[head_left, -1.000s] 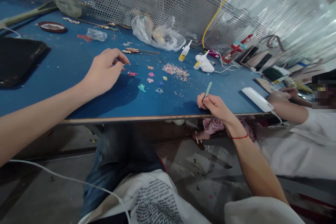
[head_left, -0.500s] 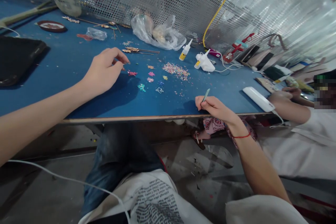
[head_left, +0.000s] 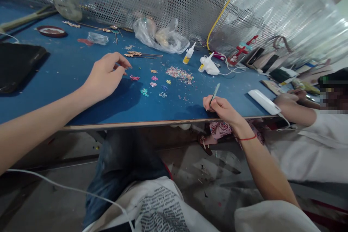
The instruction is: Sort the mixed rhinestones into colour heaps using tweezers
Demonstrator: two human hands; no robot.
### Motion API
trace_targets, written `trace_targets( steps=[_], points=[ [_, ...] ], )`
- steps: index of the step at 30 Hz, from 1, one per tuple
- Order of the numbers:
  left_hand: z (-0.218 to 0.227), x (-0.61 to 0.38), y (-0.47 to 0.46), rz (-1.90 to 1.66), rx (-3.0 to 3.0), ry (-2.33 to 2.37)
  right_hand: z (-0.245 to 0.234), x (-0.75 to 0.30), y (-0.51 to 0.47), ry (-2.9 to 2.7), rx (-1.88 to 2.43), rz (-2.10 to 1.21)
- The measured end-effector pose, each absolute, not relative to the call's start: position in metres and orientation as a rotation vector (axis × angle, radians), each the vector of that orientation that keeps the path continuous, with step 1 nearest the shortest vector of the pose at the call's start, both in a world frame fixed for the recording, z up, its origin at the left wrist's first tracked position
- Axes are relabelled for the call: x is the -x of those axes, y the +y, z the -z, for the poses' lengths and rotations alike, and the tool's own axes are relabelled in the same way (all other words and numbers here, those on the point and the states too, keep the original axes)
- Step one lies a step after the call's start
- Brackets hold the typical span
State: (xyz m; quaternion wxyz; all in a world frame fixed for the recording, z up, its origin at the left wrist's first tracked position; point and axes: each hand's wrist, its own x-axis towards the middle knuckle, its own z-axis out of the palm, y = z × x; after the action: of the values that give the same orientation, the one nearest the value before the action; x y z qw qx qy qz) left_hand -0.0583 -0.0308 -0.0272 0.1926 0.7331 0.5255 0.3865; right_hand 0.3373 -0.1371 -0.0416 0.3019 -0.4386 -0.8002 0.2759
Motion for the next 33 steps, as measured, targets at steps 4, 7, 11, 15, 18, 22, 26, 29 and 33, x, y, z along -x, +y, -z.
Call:
trace_targets(
  steps=[4,7,11,15,18,22,26,29,33],
  points=[
    [0.027,0.057,-0.031,-1.075,-2.063,1.482,0.039,-0.338,-0.138,-2.094,1.206,-0.760],
    [0.027,0.057,-0.032,-1.072,-2.055,1.479,0.038,-0.337,-0.140,-2.061,1.222,-0.755],
    [0.025,0.056,-0.033,-1.063,-2.039,1.487,0.045,-0.336,-0.150,-1.956,1.271,-0.609],
    [0.024,0.055,-0.034,-1.037,-2.059,1.499,0.053,-0.337,-0.169,-1.995,1.176,-0.337],
    [0.024,0.054,-0.034,-1.015,-2.063,1.511,0.052,-0.335,-0.182,-2.116,1.083,-0.157],
    [0.026,0.055,-0.033,-1.012,-2.057,1.516,0.048,-0.331,-0.191,-2.225,1.063,0.001],
    [0.025,0.054,-0.033,-1.014,-2.042,1.538,0.051,-0.330,-0.192,-2.225,1.127,0.032],
    [0.024,0.054,-0.034,-1.018,-2.038,1.535,0.055,-0.332,-0.191,-2.155,1.215,0.039],
    [0.023,0.054,-0.034,-1.018,-2.043,1.522,0.054,-0.334,-0.192,-2.127,1.277,-0.007]
  ],
)
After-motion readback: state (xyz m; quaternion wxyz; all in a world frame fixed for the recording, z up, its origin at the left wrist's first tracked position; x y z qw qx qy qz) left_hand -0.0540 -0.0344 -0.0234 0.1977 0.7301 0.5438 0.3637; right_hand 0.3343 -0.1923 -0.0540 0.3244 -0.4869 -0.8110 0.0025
